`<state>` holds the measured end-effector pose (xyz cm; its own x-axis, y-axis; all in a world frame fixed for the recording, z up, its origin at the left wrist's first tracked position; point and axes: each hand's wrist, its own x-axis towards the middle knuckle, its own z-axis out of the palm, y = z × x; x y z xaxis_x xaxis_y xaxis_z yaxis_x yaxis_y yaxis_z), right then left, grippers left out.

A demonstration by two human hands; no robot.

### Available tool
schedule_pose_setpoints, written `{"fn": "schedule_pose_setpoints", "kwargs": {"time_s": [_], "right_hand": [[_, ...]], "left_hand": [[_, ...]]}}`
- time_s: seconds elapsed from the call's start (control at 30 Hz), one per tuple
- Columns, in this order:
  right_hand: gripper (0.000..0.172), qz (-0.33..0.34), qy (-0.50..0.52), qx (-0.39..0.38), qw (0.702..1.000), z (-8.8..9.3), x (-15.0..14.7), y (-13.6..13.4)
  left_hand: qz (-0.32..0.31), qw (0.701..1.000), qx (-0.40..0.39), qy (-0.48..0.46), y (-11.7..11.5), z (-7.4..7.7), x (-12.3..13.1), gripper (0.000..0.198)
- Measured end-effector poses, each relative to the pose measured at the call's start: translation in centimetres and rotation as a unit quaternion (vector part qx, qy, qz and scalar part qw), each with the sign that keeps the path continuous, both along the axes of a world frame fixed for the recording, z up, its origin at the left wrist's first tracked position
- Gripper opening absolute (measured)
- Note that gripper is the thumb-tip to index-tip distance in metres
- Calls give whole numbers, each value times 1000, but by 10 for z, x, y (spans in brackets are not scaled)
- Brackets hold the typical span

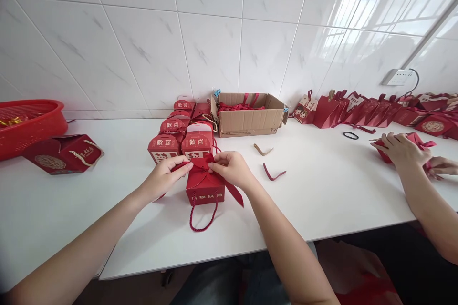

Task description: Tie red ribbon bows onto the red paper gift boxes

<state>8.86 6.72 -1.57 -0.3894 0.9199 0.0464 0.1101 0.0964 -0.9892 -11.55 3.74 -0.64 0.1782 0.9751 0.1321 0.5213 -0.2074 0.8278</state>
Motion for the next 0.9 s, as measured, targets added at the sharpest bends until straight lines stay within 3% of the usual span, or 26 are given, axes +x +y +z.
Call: {"fn": "schedule_pose_setpoints", "kwargs": {"time_s": [0.17, 0.27, 0.37, 0.43, 0.47, 0.6, 0.67, 0.77, 0.9], "right_hand": [[16, -17, -116, 57, 991, 16, -10, 1], [19, 53, -125, 103, 985, 20, -8, 1], [17, 128, -116, 95, 980, 18, -4, 0], [23, 119, -99, 66, 986, 15, -4, -2], [26, 99, -88, 59, 989, 13, -5, -3], [34, 31, -72, 72, 994, 4, -13, -5], [35, 30, -70, 75, 994, 3, -15, -5], [35, 30, -66, 70, 995, 2, -15, -5], [29, 12, -32, 51, 998, 1, -15, -8]], "left_hand": [[-91, 970, 143, 173, -1, 40, 2, 15], [-162, 942, 161, 245, 10, 58, 9, 18], [-224, 918, 187, 268, 28, 66, 16, 18], [-240, 909, 214, 265, 38, 65, 17, 15], [-218, 910, 240, 258, 41, 62, 18, 13], [9, 928, 330, 171, 32, 44, 14, 11], [49, 954, 279, 101, 22, 33, 12, 18], [6, 991, 135, 24, 12, 18, 10, 27], [-10, 998, 46, -46, 10, 5, 10, 27]]}}
